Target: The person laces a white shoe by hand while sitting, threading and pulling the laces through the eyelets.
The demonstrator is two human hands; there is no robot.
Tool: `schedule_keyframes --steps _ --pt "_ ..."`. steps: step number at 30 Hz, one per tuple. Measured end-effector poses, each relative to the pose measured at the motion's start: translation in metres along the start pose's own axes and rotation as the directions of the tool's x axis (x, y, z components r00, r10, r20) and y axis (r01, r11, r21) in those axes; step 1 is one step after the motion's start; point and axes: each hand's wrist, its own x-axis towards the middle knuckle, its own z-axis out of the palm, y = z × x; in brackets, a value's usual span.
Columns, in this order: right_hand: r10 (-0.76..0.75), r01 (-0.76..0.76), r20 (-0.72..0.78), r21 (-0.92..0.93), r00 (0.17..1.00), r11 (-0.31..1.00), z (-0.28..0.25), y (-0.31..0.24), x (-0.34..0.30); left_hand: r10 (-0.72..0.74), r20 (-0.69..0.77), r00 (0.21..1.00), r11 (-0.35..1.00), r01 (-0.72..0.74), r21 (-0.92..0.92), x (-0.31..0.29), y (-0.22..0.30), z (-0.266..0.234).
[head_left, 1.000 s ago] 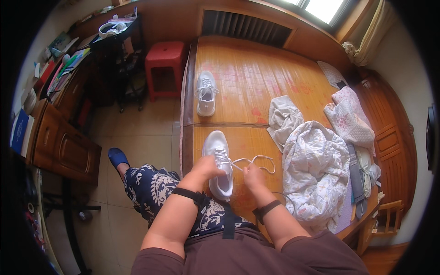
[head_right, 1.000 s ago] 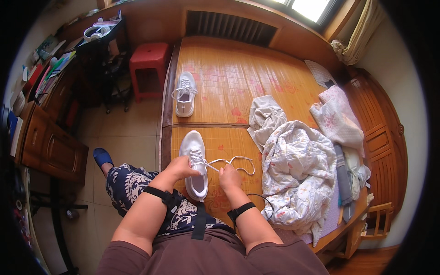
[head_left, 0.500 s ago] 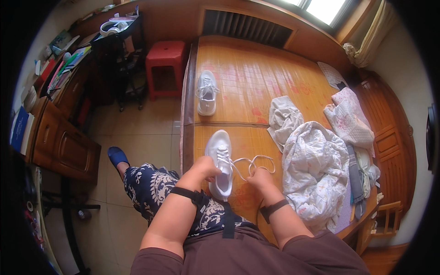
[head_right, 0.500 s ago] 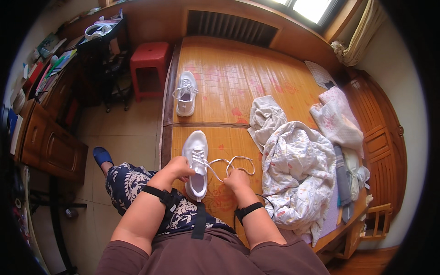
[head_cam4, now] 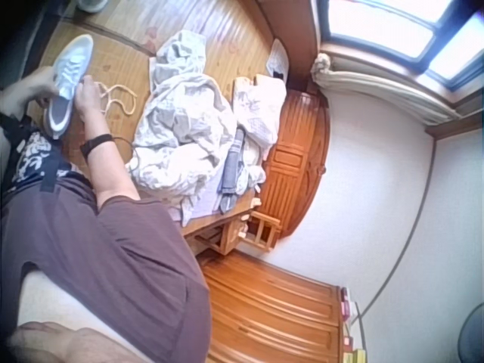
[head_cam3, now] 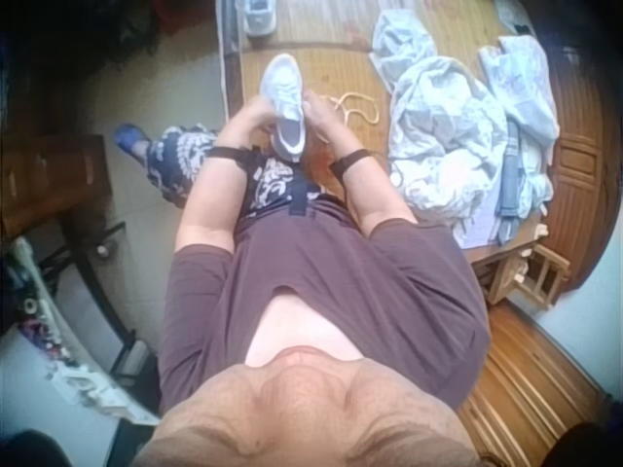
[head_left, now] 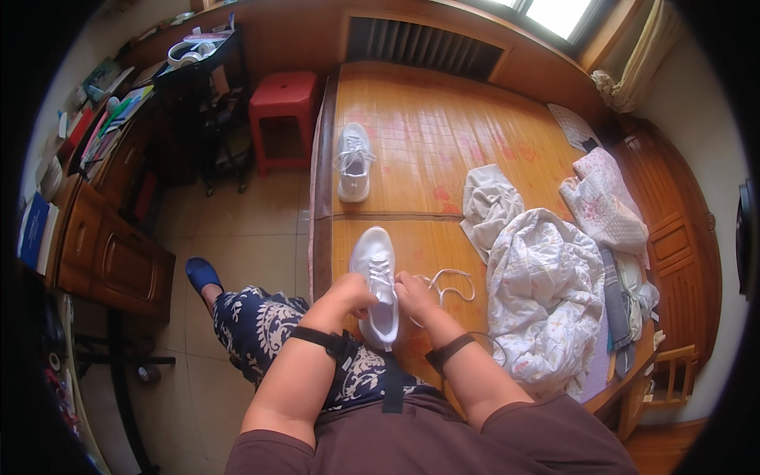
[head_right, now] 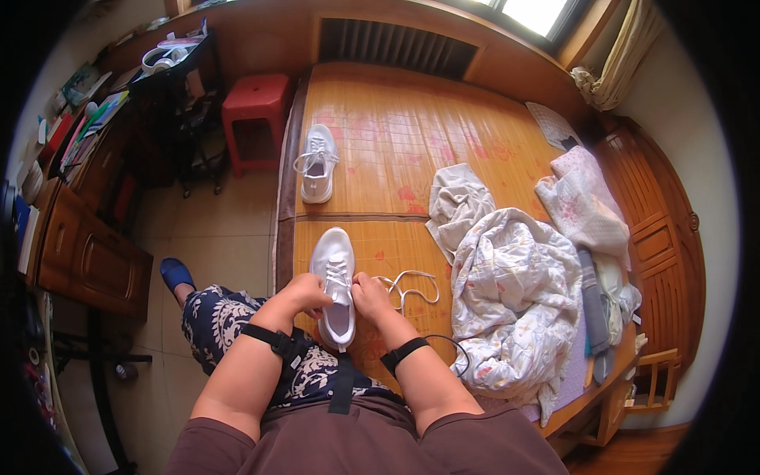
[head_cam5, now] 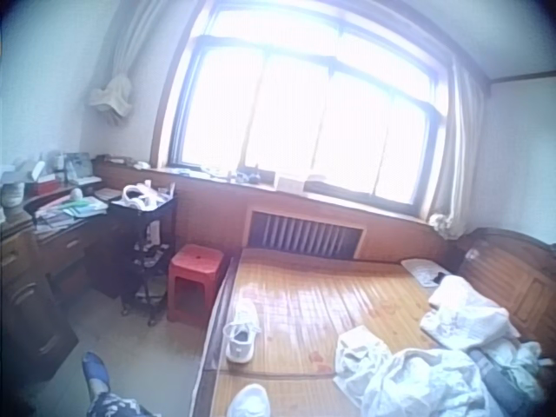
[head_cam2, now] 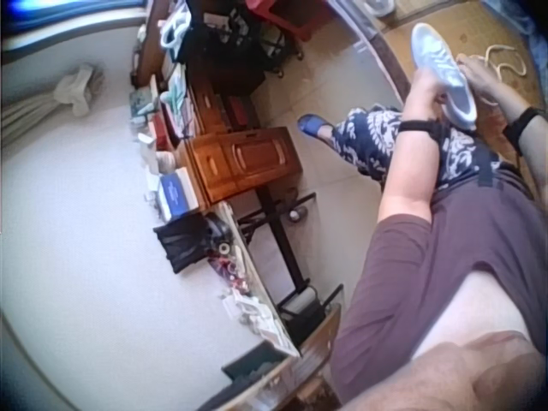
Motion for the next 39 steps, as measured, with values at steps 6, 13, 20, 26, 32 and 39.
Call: schedule_keyframes --steps 6,13,20,26,32,39 --pt "-0.059 0.059 0.006 -0.079 0.998 0.995 -0.017 0.016 0.003 -0.016 0.007 1.000 1.000 0.016 -0.014 0.000 0.000 -0.001" --pt "-0.014 -0.001 0.021 0.571 1.000 0.821 -0.050 0.006 0.011 -0.048 0.007 0.999 0.999 0.048 0.003 -0.005 0.007 0.000" --pt "0.168 -0.227 0.169 0.441 0.971 0.868 -0.057 -0.011 0.004 -0.036 0.050 0.998 0.999 0.035 0.017 -0.002 0.005 0.000" --pt "0.186 -0.239 0.208 0.265 0.960 0.934 -0.087 -0.025 0.003 0.045 -0.061 0.997 0.995 -0.040 0.088 0.002 0.003 0.000" --pt "0.005 -0.131 0.221 0.560 0.975 0.818 -0.096 -0.070 -0.005 0.533 -0.382 0.755 0.622 -0.655 -0.428 0.019 0.001 0.014" --pt "-0.127 0.036 0.211 0.387 0.969 0.921 -0.078 -0.075 -0.002 0.596 -0.069 0.800 0.664 -0.539 -0.519 0.001 0.014 0.017"
